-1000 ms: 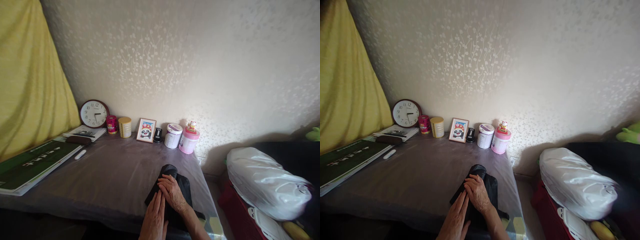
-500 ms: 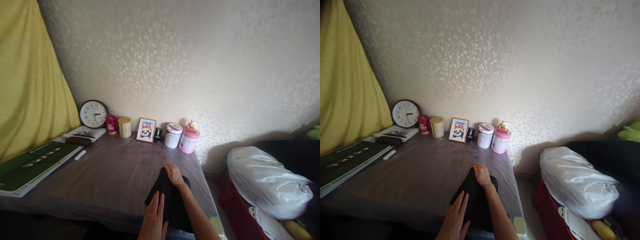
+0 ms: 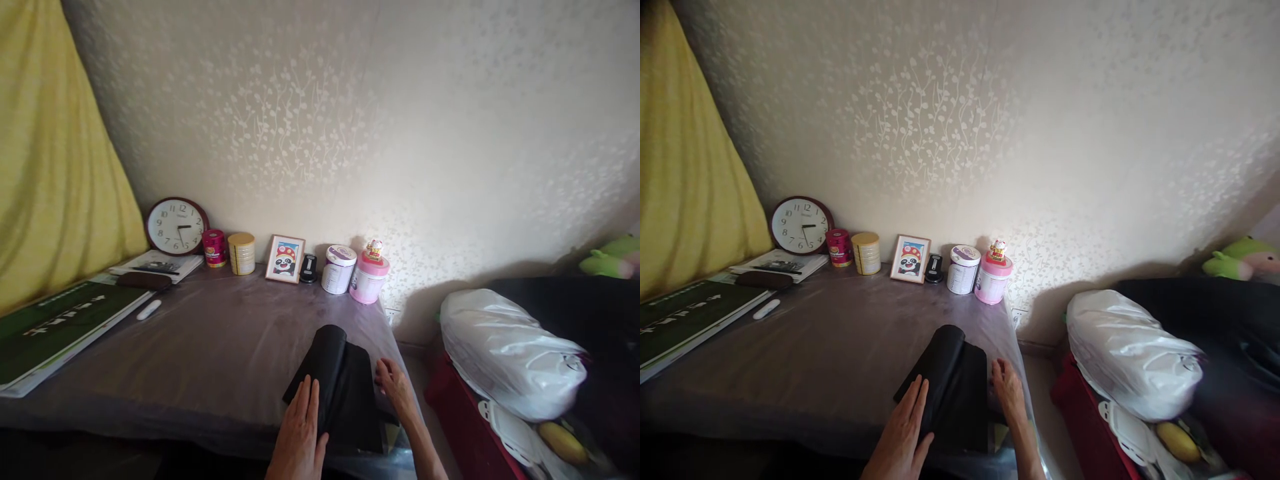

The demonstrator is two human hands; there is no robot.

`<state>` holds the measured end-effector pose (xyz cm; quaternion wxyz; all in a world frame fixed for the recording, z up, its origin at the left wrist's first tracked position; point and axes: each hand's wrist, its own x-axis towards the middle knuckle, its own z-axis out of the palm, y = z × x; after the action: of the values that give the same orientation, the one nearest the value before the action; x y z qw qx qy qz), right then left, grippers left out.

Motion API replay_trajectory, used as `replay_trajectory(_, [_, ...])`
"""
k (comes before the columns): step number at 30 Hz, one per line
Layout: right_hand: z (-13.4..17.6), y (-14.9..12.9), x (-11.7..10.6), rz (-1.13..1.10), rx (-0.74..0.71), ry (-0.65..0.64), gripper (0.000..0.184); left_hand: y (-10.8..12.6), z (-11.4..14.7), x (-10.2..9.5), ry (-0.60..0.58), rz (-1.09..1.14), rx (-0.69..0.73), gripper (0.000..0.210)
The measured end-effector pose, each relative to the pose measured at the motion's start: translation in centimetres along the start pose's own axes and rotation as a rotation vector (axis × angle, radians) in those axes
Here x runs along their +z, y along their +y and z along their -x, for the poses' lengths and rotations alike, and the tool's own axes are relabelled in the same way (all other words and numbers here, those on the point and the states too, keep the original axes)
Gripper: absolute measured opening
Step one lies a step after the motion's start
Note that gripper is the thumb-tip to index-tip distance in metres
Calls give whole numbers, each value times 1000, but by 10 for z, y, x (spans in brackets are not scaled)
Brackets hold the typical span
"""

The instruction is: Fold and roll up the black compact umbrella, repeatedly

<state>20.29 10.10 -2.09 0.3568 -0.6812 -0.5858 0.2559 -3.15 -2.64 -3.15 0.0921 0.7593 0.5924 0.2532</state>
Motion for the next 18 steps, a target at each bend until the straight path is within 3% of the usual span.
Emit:
replay_trajectory(3, [17, -3, -1, -81, 124, -128, 42, 0, 1, 0, -2, -6, -12, 82])
replay_trajectory(10, [30, -30, 1, -20, 6, -12, 41, -2, 3, 4, -31, 11, -43, 96])
replay_trajectory(18, [29, -37, 12, -193, 59, -118, 41, 1, 0, 2, -159, 57, -123, 94])
